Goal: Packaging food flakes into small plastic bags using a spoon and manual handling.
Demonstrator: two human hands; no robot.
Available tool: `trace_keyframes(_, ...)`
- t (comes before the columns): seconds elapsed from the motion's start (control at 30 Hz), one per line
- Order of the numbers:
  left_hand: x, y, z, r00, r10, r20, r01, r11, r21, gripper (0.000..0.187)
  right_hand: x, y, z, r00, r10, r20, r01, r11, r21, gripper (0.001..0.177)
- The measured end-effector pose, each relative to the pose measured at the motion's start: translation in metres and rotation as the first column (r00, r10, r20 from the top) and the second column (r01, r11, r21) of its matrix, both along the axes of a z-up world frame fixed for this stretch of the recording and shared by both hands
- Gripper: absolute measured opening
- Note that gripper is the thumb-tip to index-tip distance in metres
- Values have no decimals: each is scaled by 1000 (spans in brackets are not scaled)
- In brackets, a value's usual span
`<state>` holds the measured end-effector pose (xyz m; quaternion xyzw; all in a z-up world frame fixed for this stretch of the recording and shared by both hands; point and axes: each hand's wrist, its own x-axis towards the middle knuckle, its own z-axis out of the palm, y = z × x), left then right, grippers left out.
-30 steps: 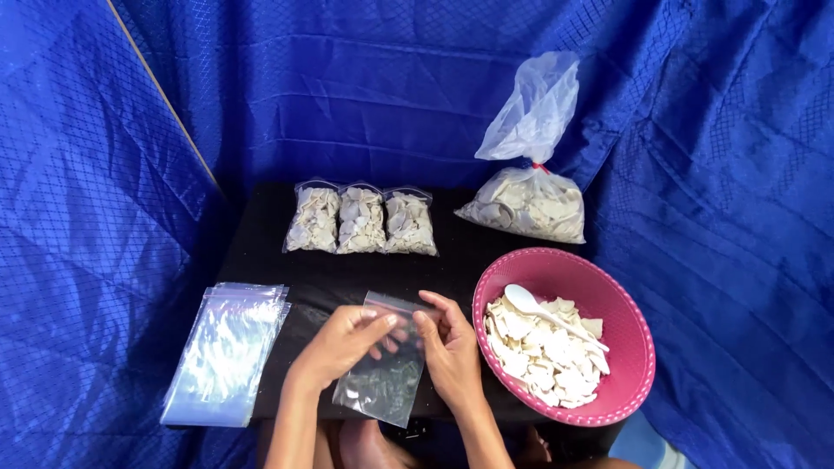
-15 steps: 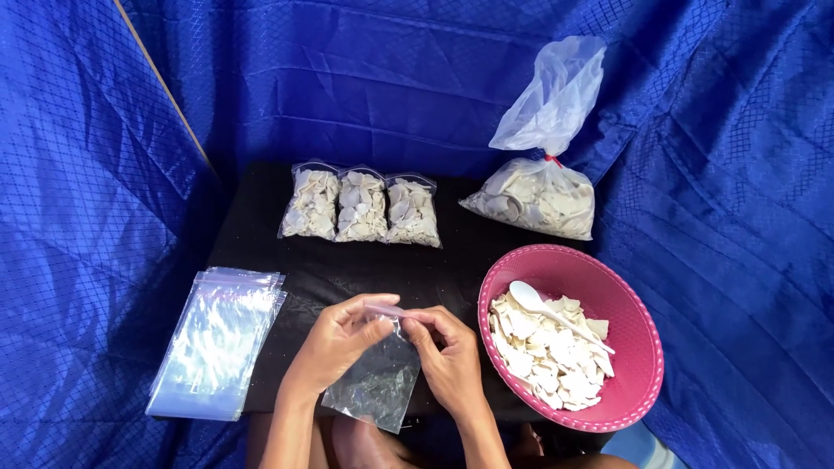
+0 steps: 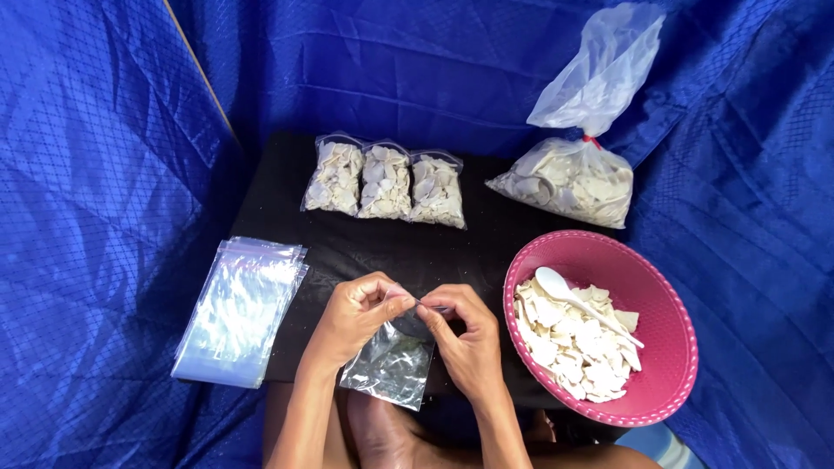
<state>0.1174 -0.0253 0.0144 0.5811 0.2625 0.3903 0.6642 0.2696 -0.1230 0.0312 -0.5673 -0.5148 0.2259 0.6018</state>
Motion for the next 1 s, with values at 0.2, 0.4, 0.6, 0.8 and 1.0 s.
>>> trace_keyframes(0.2, 1, 1, -4, 998, -5, 64, 8, 999, -43, 8, 1, 0, -3, 997, -27, 69, 27, 1000, -9, 7)
trace_keyframes(0.4, 1, 2, -6, 996, 11, 83, -7, 999, -50, 10, -2, -1, -1, 1000, -10, -24, 8, 997, -79, 11)
trace_keyframes(0.6, -1, -3, 11, 996, 15, -88, -10, 998, 58, 17, 3, 0, -17, 990, -48, -129, 37, 996, -81, 25)
trace_keyframes(0.8, 0, -4, 14, 996, 14, -89, -7, 997, 75, 17, 0, 1, -3, 999, -25, 25, 24, 998, 51, 8)
trace_keyframes(1.0, -1, -2, 6, 999, 10, -31, -8, 998, 65, 12, -1, 3, -3, 999, -22, 49, 21, 1000, 7, 13)
